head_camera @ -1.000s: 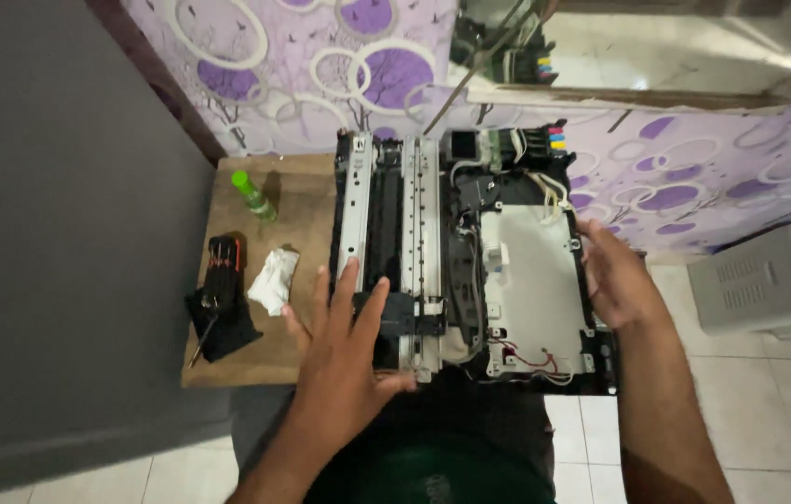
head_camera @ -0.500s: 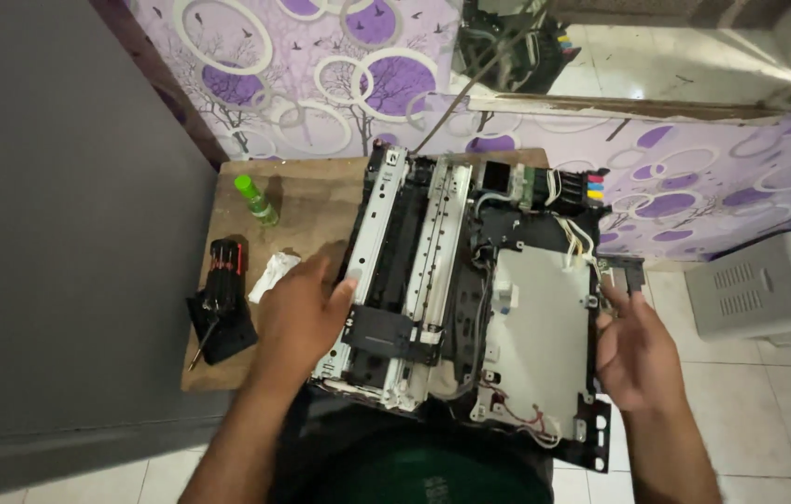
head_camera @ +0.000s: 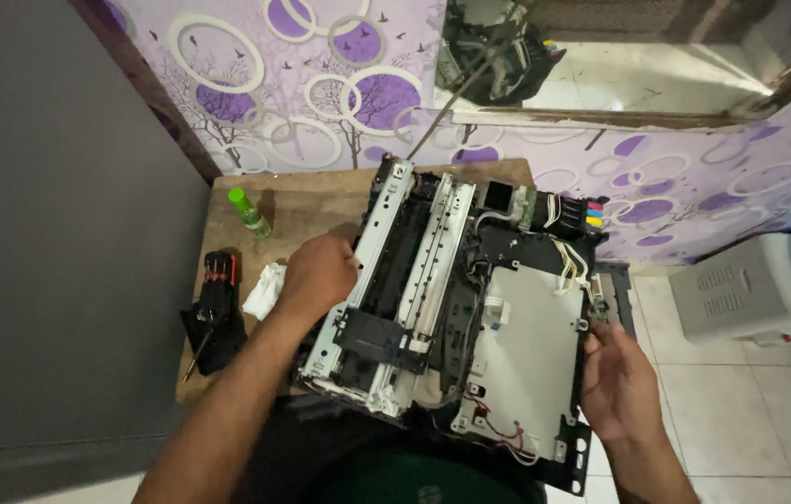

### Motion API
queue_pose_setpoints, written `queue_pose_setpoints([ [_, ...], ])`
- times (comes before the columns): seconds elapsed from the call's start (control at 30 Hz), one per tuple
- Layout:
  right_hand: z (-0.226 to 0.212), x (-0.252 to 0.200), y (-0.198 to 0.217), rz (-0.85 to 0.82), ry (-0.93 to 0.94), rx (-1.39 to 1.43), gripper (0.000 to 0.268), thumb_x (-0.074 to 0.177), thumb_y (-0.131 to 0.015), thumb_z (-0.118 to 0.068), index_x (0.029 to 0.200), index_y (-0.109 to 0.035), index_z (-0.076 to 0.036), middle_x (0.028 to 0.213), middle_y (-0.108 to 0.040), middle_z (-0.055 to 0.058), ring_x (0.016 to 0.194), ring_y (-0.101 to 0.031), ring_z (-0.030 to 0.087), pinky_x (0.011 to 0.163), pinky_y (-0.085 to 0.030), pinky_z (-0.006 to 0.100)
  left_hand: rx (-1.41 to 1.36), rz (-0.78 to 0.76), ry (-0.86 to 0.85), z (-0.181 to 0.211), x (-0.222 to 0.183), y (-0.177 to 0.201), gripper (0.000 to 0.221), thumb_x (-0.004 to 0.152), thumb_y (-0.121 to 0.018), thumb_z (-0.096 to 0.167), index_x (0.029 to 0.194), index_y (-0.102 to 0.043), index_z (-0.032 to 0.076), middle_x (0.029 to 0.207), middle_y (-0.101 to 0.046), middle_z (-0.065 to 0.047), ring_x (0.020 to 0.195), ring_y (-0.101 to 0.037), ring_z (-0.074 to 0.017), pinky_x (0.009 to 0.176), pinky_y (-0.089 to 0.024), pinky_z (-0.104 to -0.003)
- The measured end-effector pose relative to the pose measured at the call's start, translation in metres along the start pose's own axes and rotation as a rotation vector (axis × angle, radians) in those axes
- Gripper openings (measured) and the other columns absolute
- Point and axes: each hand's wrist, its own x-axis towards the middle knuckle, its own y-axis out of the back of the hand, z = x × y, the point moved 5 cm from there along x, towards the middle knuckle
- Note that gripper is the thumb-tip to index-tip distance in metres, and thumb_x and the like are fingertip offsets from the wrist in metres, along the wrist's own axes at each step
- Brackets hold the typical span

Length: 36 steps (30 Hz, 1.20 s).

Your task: Adjusting internal wiring and cleaning components of a disassembled printer on a workbench.

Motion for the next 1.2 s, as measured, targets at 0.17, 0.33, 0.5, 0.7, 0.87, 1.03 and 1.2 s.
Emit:
queue_pose_setpoints([
  [0.17,0.008,-0.006,-0.005,-0.121,-0.006,0.051,0.018,0.102,-0.062,-0.030,0.106,-0.066,-0.013,0.085,-0.066,-0.003,0.075,-0.065,0.007,0.074,-0.053,0.021,0.010,0.095,-0.082,0.003,0.033,-0.006,0.021,0.091,-0.064,0.017,0.071,-0.069,0.010,0.079,-0.072,-0.014,0.083,-0.068,-0.0390,0.065,-0.049,-0.053],
  [0.33,0.010,-0.033,-0.016,-0.138,-0.062,-0.021,0.014,0.096,-0.063,-0.034,0.103,-0.062,-0.022,0.070,-0.059,-0.010,0.066,-0.058,0.011,0.067,-0.046,0.031,0.039,0.079,-0.118,0.027,0.061,0.010,0.020,0.077,-0.059,0.013,0.079,-0.079,0.012,0.083,-0.075,-0.017,0.089,-0.072,-0.0411,0.072,-0.056,-0.052],
  [0.5,0.023,-0.041,-0.019,-0.210,-0.173,-0.033,0.017,0.095,-0.066,-0.035,0.087,-0.057,-0.024,0.069,-0.055,-0.002,0.059,-0.052,0.017,0.056,-0.039,0.040,0.089,-0.017,-0.157,0.044,0.095,0.012,0.030,0.079,-0.056,0.007,0.090,-0.081,0.018,0.093,-0.077,-0.006,0.093,-0.070,-0.0315,0.069,-0.054,-0.047],
  [0.7,0.033,-0.068,-0.031,-0.170,-0.255,-0.021,0.014,0.100,-0.057,-0.028,0.092,-0.050,-0.019,0.075,-0.047,0.001,0.066,-0.051,0.019,0.066,-0.052,0.046,0.149,-0.069,-0.217,0.042,0.129,0.002,0.021,0.085,-0.066,0.015,0.096,-0.082,0.023,0.105,-0.077,0.000,0.105,-0.069,-0.0267,0.079,-0.055,-0.041],
  [0.87,0.037,-0.103,-0.056,0.080,-0.437,-0.092,0.049,0.092,-0.048,-0.024,0.139,-0.051,-0.013,0.125,-0.061,0.028,0.110,-0.057,0.044,0.089,-0.045,0.059,0.177,-0.092,-0.237,0.051,0.131,0.006,0.027,0.085,-0.058,0.009,0.084,-0.080,0.025,0.097,-0.076,0.002,0.098,-0.070,-0.0261,0.077,-0.055,-0.042],
  [1.03,0.084,-0.097,-0.011,0.057,-0.560,0.000,0.037,0.094,-0.053,-0.028,0.128,-0.057,-0.013,0.106,-0.063,0.026,0.099,-0.062,0.044,0.093,-0.048,0.063,0.222,-0.125,-0.309,0.055,0.133,0.003,0.032,0.085,-0.056,0.008,0.075,-0.079,0.027,0.098,-0.076,0.006,0.099,-0.070,-0.0250,0.079,-0.053,-0.045],
  [1.2,0.118,-0.100,0.015,-0.014,-0.674,0.068,0.064,0.090,-0.043,-0.029,0.154,-0.047,-0.022,0.125,-0.059,0.034,0.119,-0.055,0.054,0.108,-0.041,0.069,0.179,-0.108,-0.442,0.050,0.137,-0.005,0.036,0.082,-0.052,0.004,0.078,-0.080,0.026,0.099,-0.077,0.008,0.103,-0.068,-0.0250,0.080,-0.054,-0.051],
])
